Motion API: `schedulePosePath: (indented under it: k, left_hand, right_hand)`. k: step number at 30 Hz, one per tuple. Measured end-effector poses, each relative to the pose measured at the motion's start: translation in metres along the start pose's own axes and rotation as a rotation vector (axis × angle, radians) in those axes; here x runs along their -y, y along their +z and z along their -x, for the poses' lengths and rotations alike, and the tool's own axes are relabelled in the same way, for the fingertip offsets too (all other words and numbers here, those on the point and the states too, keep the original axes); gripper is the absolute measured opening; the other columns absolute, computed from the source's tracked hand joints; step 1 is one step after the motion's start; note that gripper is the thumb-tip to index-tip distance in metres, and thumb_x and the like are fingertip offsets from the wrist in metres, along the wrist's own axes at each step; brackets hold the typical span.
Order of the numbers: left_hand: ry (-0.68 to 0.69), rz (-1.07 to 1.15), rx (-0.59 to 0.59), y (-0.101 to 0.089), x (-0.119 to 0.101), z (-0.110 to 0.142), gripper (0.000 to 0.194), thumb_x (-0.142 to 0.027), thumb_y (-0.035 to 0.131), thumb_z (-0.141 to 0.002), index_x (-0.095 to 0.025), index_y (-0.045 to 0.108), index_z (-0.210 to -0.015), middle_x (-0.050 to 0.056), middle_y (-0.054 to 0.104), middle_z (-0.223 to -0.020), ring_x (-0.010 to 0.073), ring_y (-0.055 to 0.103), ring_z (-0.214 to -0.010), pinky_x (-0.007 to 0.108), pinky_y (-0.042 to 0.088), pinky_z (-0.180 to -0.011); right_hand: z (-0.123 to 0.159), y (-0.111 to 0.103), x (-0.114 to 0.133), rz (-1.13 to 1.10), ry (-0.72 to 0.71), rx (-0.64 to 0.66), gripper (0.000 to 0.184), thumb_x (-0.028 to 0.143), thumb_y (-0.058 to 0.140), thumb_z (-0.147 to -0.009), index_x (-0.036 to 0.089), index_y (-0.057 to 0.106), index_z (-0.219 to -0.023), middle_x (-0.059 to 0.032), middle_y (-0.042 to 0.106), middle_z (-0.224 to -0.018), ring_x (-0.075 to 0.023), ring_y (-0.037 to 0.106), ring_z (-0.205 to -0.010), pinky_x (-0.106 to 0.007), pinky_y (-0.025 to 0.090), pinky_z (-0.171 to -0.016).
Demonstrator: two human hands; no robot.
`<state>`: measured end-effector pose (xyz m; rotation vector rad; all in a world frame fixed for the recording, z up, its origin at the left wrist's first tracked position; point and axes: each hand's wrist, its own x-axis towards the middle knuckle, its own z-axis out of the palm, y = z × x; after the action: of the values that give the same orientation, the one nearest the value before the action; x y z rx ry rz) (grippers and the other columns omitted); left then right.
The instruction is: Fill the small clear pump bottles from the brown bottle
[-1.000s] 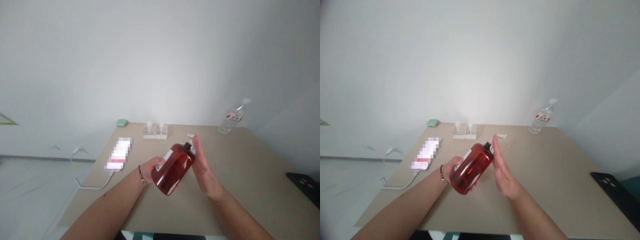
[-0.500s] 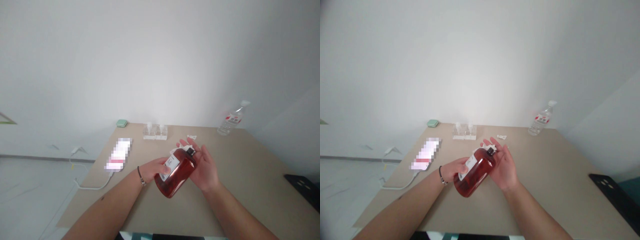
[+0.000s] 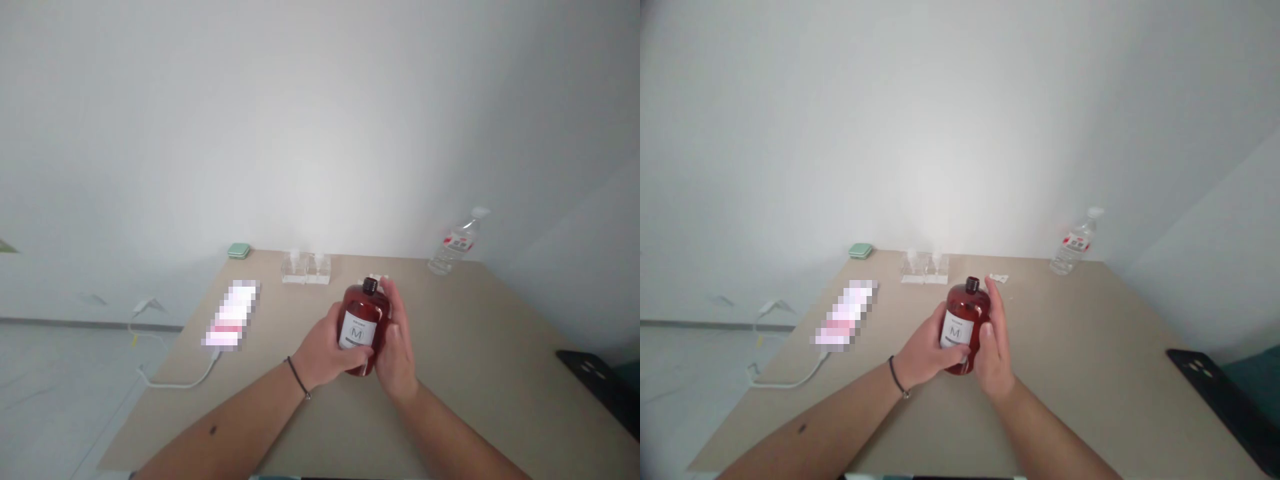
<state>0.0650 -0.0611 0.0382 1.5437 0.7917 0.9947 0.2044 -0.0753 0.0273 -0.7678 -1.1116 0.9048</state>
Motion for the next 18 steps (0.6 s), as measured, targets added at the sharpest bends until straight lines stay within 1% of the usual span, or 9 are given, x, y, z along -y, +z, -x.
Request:
schedulePosePath:
  k: [2, 4, 6, 8, 11, 13, 15, 16, 18]
  left_hand:
    - [0.033, -0.14, -0.049, -0.001, -0.006, 0.002, 0.074, -0.029, 0.083, -0.068, -0.021, 0.049, -0.134, 0.008, 0.07, -0.118, 0.0281, 0.067, -0.101, 0.039, 0.052, -0.089]
    - [0.058, -0.178, -0.058, -0.004, -0.008, 0.002, 0.076, -0.027, 0.083, -0.067, -0.022, 0.048, -0.135, 0.008, 0.069, -0.12, 0.0286, 0.067, -0.104, 0.039, 0.051, -0.092]
    - [0.06, -0.083, -0.001, -0.009, -0.005, 0.001, 0.076, -0.029, 0.083, -0.068, -0.02, 0.048, -0.135, 0.009, 0.068, -0.12, 0.0282, 0.066, -0.104, 0.039, 0.051, -0.091]
    - [0.049, 0.095, 0.096, -0.013, 0.0, -0.002, 0.078, -0.036, 0.084, -0.07, -0.018, 0.047, -0.136, 0.01, 0.068, -0.12, 0.0278, 0.065, -0.104, 0.037, 0.051, -0.089]
    - [0.033, 0.313, 0.232, -0.016, 0.008, -0.005, 0.084, -0.04, 0.086, -0.068, -0.019, 0.046, -0.139, 0.01, 0.067, -0.119, 0.0264, 0.064, -0.103, 0.035, 0.05, -0.087]
    - [0.001, 0.392, 0.313, -0.015, 0.012, -0.006, 0.081, -0.041, 0.087, -0.067, -0.019, 0.049, -0.135, 0.008, 0.067, -0.113, 0.0239, 0.064, -0.098, 0.033, 0.049, -0.085]
    - [-0.05, 0.429, 0.356, -0.014, 0.015, -0.006, 0.074, -0.042, 0.088, -0.067, -0.019, 0.053, -0.128, 0.006, 0.068, -0.107, 0.0218, 0.064, -0.093, 0.032, 0.049, -0.082]
    - [-0.073, 0.429, 0.349, -0.014, 0.017, -0.006, 0.073, -0.043, 0.089, -0.066, -0.019, 0.054, -0.125, 0.006, 0.068, -0.105, 0.0216, 0.064, -0.092, 0.032, 0.05, -0.081]
    - [-0.089, 0.387, 0.253, -0.015, 0.019, -0.006, 0.075, -0.043, 0.091, -0.063, -0.019, 0.053, -0.124, 0.007, 0.067, -0.107, 0.023, 0.064, -0.095, 0.033, 0.05, -0.082]
  right_hand:
    - [-0.004, -0.003, -0.002, 0.004, -0.072, -0.026, 0.056, 0.057, 0.051, -0.095, 0.037, 0.046, -0.147, -0.0006, 0.043, -0.158, -0.0263, 0.04, -0.145, -0.049, 0.031, -0.12]
    - [-0.009, -0.004, -0.001, -0.065, -0.05, -0.032, 0.058, 0.061, 0.052, -0.093, 0.039, 0.046, -0.146, -0.0021, 0.053, -0.149, -0.0263, 0.051, -0.136, -0.05, 0.039, -0.114]
    - [-0.015, -0.003, 0.004, -0.166, 0.029, -0.035, 0.064, 0.066, 0.057, -0.088, 0.042, 0.045, -0.146, -0.0025, 0.063, -0.137, -0.0268, 0.062, -0.122, -0.05, 0.048, -0.105]
    - [-0.018, -0.001, 0.011, -0.26, 0.116, -0.04, 0.069, 0.068, 0.063, -0.083, 0.044, 0.046, -0.145, -0.0018, 0.069, -0.127, -0.0273, 0.067, -0.113, -0.05, 0.051, -0.099]
    - [-0.018, 0.002, 0.022, -0.347, 0.261, -0.029, 0.073, 0.073, 0.063, -0.079, 0.044, 0.047, -0.144, -0.0022, 0.072, -0.122, -0.0291, 0.068, -0.112, -0.05, 0.051, -0.099]
    - [-0.017, 0.003, 0.026, -0.362, 0.342, -0.026, 0.075, 0.075, 0.061, -0.079, 0.041, 0.049, -0.144, -0.0038, 0.073, -0.12, -0.0304, 0.068, -0.112, -0.051, 0.051, -0.098]
    - [-0.017, 0.004, 0.027, -0.36, 0.387, -0.027, 0.072, 0.075, 0.059, -0.08, 0.039, 0.052, -0.142, -0.005, 0.074, -0.118, -0.0308, 0.069, -0.111, -0.05, 0.052, -0.096]
    - [-0.017, 0.004, 0.026, -0.36, 0.387, -0.034, 0.07, 0.075, 0.059, -0.081, 0.037, 0.054, -0.14, -0.0053, 0.074, -0.118, -0.0306, 0.069, -0.111, -0.049, 0.052, -0.095]
    - [-0.02, 0.004, 0.021, -0.366, 0.353, -0.072, 0.064, 0.073, 0.058, -0.082, 0.037, 0.058, -0.135, -0.0045, 0.073, -0.119, -0.0291, 0.069, -0.109, -0.048, 0.052, -0.095]
